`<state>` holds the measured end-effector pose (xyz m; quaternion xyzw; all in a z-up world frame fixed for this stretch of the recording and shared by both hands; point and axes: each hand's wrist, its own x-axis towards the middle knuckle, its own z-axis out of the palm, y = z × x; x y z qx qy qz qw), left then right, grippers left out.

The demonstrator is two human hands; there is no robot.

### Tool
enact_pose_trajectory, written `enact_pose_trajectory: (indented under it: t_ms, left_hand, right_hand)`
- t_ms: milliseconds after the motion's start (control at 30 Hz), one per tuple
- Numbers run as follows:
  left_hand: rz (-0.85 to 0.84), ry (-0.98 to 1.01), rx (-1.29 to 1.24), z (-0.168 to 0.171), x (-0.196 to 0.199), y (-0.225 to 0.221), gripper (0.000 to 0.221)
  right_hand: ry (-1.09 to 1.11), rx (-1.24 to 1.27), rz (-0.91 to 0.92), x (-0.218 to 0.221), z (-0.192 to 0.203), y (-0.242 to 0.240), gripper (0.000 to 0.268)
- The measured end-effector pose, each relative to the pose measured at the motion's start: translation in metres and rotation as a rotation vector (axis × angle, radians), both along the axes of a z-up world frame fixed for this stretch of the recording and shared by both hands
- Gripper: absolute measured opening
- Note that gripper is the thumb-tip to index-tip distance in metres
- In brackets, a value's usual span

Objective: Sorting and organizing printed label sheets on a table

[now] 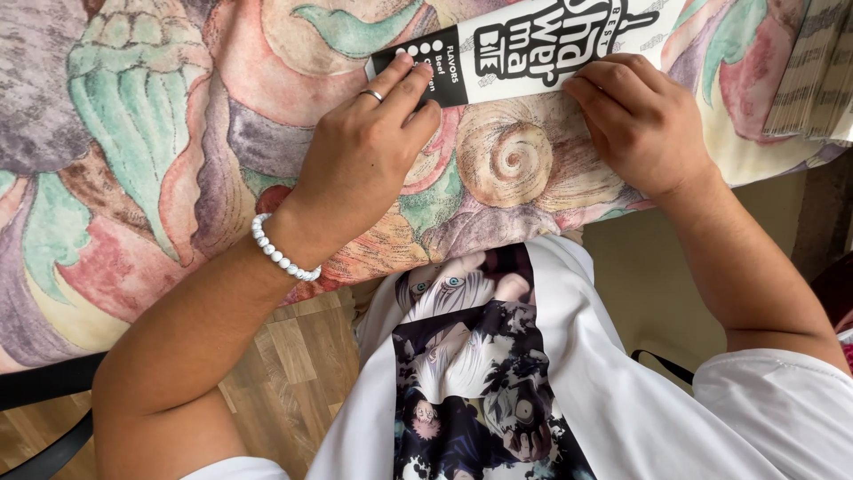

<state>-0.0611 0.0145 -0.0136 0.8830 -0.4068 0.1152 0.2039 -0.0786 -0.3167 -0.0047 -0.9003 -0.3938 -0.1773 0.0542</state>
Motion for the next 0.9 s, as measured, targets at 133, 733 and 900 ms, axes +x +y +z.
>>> enact_pose_trajectory:
  t_ms: [133,733,900]
  left_hand:
    - [0.011,-0.047,0.018,0.0,0.0,0.0,0.018]
    - [0.065,-0.084,0.115,0.0,-0.005,-0.013,0.013]
    - [0.092,-0.079,0.318,0.007,-0.003,-0.017,0.017]
  right_hand:
    - [-0.004,-0.031,-0.046,-0.002,0.003,-0.011,0.016]
    - [-0.044,-0.009,-0.06,-0.003,-0.009,-0.034,0.012]
    - [-0.048,-0.009,-0.078,-0.006,-0.011,-0.036,0.015]
